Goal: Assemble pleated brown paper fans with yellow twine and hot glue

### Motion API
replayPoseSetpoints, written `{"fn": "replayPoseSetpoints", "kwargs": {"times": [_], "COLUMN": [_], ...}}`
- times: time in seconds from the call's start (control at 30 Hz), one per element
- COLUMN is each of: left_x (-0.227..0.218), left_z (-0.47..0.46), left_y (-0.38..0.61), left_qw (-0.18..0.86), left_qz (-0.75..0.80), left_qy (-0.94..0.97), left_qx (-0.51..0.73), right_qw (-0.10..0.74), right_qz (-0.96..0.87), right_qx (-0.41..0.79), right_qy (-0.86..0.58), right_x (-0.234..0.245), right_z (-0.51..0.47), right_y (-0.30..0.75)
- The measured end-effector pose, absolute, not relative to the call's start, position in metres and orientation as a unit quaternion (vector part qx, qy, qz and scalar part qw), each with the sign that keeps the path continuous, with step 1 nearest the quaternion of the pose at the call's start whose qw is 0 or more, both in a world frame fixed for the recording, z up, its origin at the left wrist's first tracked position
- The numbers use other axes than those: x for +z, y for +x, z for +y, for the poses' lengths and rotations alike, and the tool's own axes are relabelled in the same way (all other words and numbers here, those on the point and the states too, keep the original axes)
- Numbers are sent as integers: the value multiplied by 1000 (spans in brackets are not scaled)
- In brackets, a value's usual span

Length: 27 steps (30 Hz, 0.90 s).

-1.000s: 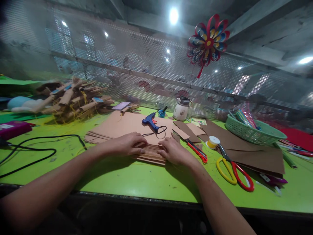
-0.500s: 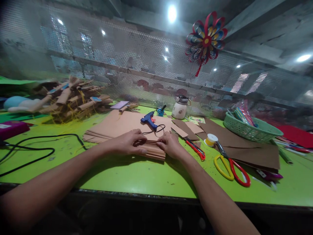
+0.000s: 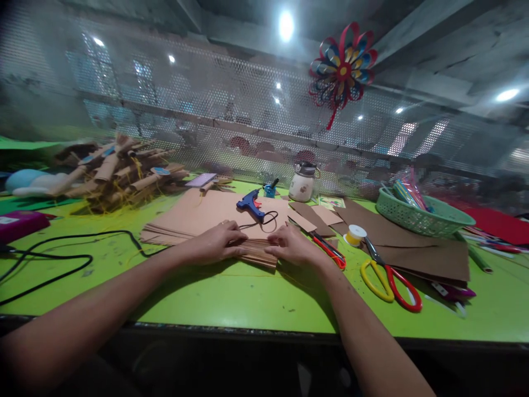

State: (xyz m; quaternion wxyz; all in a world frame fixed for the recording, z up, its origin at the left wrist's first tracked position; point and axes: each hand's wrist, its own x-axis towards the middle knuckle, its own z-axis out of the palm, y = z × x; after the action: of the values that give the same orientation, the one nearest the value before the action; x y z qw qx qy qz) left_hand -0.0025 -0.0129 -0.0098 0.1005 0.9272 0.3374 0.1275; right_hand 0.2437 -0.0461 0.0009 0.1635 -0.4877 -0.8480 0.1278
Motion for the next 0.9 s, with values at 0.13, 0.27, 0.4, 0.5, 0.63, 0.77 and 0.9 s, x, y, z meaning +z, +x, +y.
{"fn": "replayPoseSetpoints", "kwargs": {"times": [0.13,0.27,0.4,0.5,0.63,0.77,0.9], "left_x": [-16,-18,-20,-23,-24,-20,-19], "left_z": [-10,-10,-10,-8,-6,-8,-9], "left_y": [-1,3,6,8,8,9,10], "left_qw": [81,85,90,97,105,109,109], "left_qz": [347,347,337,332,347,361,369], "left_qy": [921,917,916,916,910,907,905], "left_qx": [158,175,198,201,200,188,180], "right_qw": [173,171,197,202,164,118,113], "right_qz": [-843,-850,-838,-839,-854,-859,-864], "right_qx": [120,109,105,89,65,38,64], "right_qy": [-496,-487,-498,-497,-489,-497,-486], "right_x": [2,-6,-13,-11,-3,2,0], "right_z": [-49,-45,-41,-43,-52,-60,-58], "right_y": [242,239,236,234,229,224,225]}}
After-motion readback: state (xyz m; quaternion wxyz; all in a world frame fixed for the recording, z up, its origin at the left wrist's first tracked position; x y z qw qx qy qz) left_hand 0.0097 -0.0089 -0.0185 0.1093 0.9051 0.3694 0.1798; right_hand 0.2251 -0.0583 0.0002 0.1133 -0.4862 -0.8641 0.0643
